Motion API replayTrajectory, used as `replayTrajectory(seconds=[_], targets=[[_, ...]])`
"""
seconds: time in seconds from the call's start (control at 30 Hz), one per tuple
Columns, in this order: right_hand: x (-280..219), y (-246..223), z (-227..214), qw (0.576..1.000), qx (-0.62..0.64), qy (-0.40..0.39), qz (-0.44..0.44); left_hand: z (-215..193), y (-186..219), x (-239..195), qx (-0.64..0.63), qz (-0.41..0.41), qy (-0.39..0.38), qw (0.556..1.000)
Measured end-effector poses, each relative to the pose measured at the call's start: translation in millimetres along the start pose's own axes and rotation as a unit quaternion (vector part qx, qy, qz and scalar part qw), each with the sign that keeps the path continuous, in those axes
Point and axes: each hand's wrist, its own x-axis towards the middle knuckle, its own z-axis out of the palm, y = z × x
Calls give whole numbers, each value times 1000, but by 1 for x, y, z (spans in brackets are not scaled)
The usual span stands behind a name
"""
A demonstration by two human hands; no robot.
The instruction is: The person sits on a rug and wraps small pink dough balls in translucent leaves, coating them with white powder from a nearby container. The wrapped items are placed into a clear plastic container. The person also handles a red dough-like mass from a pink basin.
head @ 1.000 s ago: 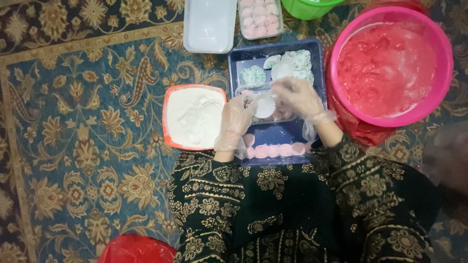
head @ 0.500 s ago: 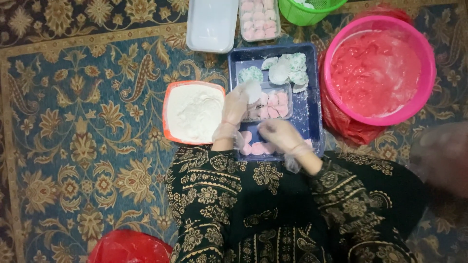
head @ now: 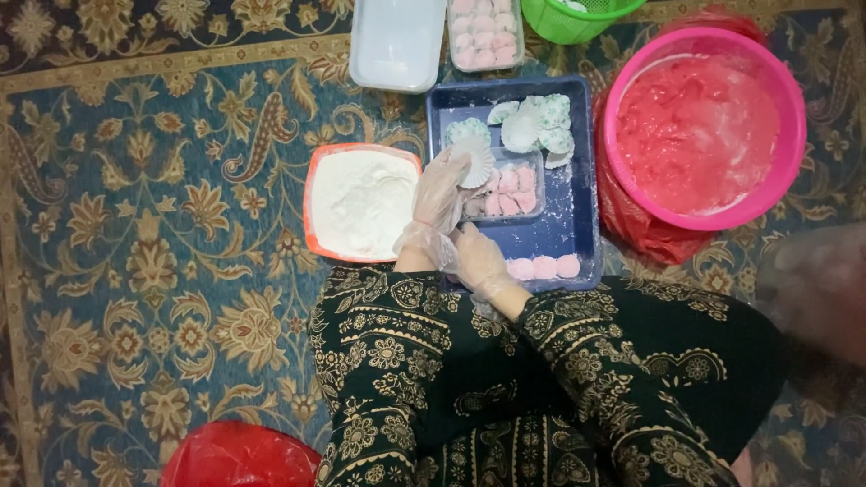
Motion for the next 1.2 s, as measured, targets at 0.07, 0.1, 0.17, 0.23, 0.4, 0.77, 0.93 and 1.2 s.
replayTrajectory(seconds=[0.07,0.1,0.17,0.23,0.4,0.77,0.93,1.2], targets=[[1,3,0,1000,18,-12,7,5,10,-4,22,-31,-6,999],[-1,6,-4,1000,18,-11,7,4,14,-6,23,-30,-6,999],[-7,13,-12,997,41,-47,36,3,21,-13,38,-25,-14,999],[-24,23,-41,994,67,-43,70,-1,-47,33,-225,-101,-41,968],[-44,74,-96,982,88,-23,163,-3,-84,47,-415,-124,-73,898],[-13,157,-68,974,80,50,204,9,-30,11,6,-24,-31,999],[-21,152,-74,986,-7,69,153,16,-55,18,-203,-43,-38,978],[-32,148,-90,983,-67,76,151,48,-84,19,-265,-96,-28,959]])
